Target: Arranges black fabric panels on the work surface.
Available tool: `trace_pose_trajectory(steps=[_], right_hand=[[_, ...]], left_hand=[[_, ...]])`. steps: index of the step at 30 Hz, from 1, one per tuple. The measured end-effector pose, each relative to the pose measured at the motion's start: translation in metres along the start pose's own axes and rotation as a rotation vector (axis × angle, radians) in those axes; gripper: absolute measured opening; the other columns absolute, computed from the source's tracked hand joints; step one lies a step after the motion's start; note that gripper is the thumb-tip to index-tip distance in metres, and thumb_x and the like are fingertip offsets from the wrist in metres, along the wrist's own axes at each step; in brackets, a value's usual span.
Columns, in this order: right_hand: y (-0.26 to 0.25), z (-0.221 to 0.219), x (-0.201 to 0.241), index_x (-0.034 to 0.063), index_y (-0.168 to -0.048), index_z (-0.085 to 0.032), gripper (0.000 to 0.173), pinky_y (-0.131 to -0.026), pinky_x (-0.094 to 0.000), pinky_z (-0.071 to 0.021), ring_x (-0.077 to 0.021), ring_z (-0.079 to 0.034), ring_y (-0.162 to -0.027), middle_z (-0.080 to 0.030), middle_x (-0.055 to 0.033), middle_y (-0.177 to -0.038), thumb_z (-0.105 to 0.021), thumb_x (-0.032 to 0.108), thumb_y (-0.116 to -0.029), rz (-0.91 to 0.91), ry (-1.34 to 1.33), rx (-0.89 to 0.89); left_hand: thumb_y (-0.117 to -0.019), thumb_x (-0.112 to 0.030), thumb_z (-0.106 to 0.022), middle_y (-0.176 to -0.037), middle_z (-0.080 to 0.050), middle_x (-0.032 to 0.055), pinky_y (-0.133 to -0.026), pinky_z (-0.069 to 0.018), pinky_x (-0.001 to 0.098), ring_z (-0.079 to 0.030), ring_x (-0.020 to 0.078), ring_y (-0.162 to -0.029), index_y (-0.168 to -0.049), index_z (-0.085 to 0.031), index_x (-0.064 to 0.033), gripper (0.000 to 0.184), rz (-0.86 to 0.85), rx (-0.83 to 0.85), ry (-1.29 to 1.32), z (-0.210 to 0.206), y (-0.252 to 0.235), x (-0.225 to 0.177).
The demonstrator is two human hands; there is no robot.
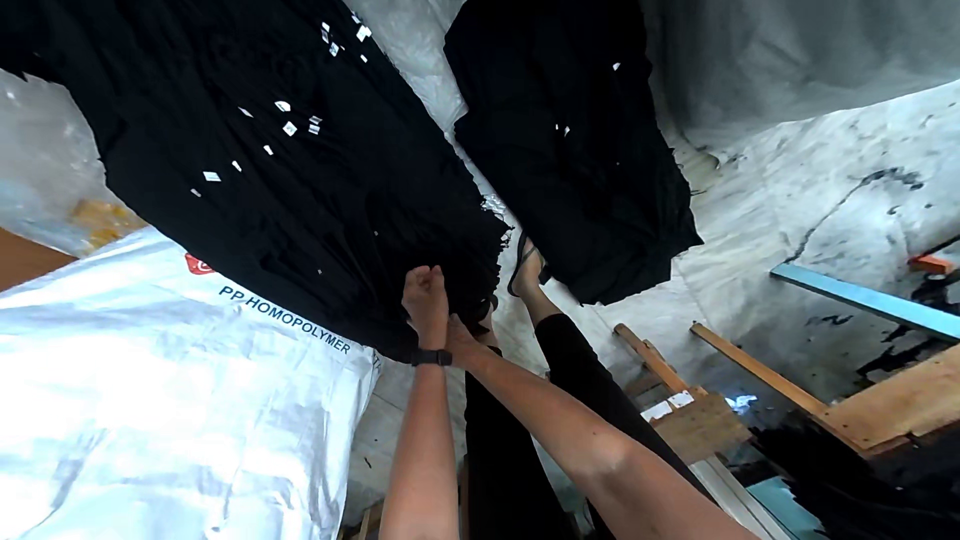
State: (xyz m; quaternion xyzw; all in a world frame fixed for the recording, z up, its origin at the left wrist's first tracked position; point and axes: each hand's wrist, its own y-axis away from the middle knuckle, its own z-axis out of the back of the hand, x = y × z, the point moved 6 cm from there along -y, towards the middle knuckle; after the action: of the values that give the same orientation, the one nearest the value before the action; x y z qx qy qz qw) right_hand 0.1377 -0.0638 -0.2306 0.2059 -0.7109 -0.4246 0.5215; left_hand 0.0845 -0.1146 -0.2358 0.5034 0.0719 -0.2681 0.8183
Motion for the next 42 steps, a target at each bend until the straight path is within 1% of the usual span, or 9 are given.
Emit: trace_pose_trajectory(steps=[3,6,13,20,24,31,35,40,42], right_hand=[[0.014,0.009,-0.010,-0.0033,-0.145,-0.053,0.045,-0.122,-0.0482,-0.0245,-0.0353,-0.040,-0.146,-0.050,-0.0228,-0.152,-0.056,0.015,-0.1039,0.022,-0.069,-0.110],[0.015,0.023,-0.039,-0.0071,-0.119,-0.071,0.028,-0.110,-0.0525,-0.0427,-0.0404,-0.059,-0.127,-0.068,-0.0248,-0.127,-0.054,0.005,-0.1008,0.023,-0.171,-0.468],[0.009,0.069,-0.064,-0.0048,-0.120,-0.069,0.025,-0.100,-0.0551,-0.0499,-0.0414,-0.063,-0.118,-0.067,-0.0242,-0.122,-0.058,0.010,-0.1039,-0.106,-0.256,-0.827],[-0.003,0.087,-0.049,0.0002,-0.114,-0.072,0.022,-0.085,-0.0588,-0.0525,-0.0437,-0.063,-0.112,-0.066,-0.0230,-0.117,-0.068,0.016,-0.0992,-0.096,-0.097,-0.855],[-0.005,0.082,-0.042,0.0009,-0.107,-0.074,0.029,-0.083,-0.0609,-0.0522,-0.0414,-0.070,-0.102,-0.073,-0.0216,-0.108,-0.057,0.025,-0.1054,-0.209,0.016,-0.690],[-0.010,0.081,-0.043,-0.0022,-0.123,-0.067,0.034,-0.074,-0.0610,-0.0540,-0.0447,-0.069,-0.098,-0.067,-0.0243,-0.117,-0.062,0.025,-0.1035,-0.234,0.046,-0.735],[-0.016,0.092,-0.037,-0.0027,-0.107,-0.069,0.024,-0.077,-0.0613,-0.0527,-0.0457,-0.068,-0.103,-0.070,-0.0263,-0.107,-0.062,0.020,-0.1022,-0.363,-0.009,-0.591],[-0.013,0.072,-0.045,-0.0094,-0.091,-0.070,0.016,-0.090,-0.0553,-0.0523,-0.0416,-0.063,-0.109,-0.067,-0.0251,-0.109,-0.071,0.007,-0.0908,-0.015,-0.059,-0.591],[-0.012,0.063,-0.049,-0.0098,-0.099,-0.067,0.015,-0.091,-0.0531,-0.0520,-0.0387,-0.065,-0.105,-0.067,-0.0250,-0.107,-0.070,0.003,-0.0910,-0.015,-0.225,-0.520]], left_hand=[[-0.1061,-0.036,-0.056,-0.121,-0.065,0.0244,-0.090,-0.0539,0.0516,-0.067,0.0332,-0.102,-0.132,-0.055,0.0018,0.046,0.038,0.009,-0.008,-0.019,-0.018,0.008],[-0.1079,-0.027,-0.052,-0.120,-0.062,0.0268,-0.089,-0.0526,0.0530,-0.064,0.0358,-0.103,-0.126,-0.057,0.0053,0.037,0.013,0.015,-0.040,-0.024,-0.023,0.008],[-0.1049,-0.009,-0.052,-0.099,-0.061,0.0231,-0.089,-0.0537,0.0486,-0.064,0.0300,-0.091,-0.113,-0.057,0.0108,0.022,0.035,-0.085,0.132,-0.002,-0.009,0.031],[-0.1047,-0.002,-0.046,-0.091,-0.057,0.0143,-0.086,-0.0560,0.0341,-0.064,0.0156,-0.085,-0.105,-0.053,0.0110,0.015,0.025,-0.160,0.314,0.026,0.012,0.051],[-0.1039,-0.001,-0.046,-0.086,-0.054,0.0089,-0.083,-0.0555,0.0312,-0.061,0.0113,-0.080,-0.103,-0.051,0.0078,0.010,0.008,-0.155,0.343,0.025,0.011,0.052],[-0.1039,-0.001,-0.044,-0.085,-0.053,0.0065,-0.081,-0.0546,0.0279,-0.060,0.0084,-0.078,-0.103,-0.050,0.0067,0.010,0.004,-0.163,0.381,0.024,0.014,0.050],[-0.1039,0.000,-0.045,-0.086,-0.054,0.0078,-0.081,-0.0552,0.0281,-0.061,0.0093,-0.078,-0.104,-0.050,0.0080,0.009,0.014,-0.161,0.400,0.026,0.013,0.051],[-0.1047,0.000,-0.044,-0.091,-0.057,0.0115,-0.084,-0.0559,0.0284,-0.063,0.0106,-0.083,-0.110,-0.051,0.0123,0.015,0.010,-0.126,0.390,0.031,0.013,0.054],[-0.1045,-0.001,-0.044,-0.091,-0.057,0.0109,-0.083,-0.0557,0.0277,-0.063,0.0099,-0.083,-0.111,-0.051,0.0123,0.016,0.006,-0.122,0.385,0.032,0.013,0.054]])
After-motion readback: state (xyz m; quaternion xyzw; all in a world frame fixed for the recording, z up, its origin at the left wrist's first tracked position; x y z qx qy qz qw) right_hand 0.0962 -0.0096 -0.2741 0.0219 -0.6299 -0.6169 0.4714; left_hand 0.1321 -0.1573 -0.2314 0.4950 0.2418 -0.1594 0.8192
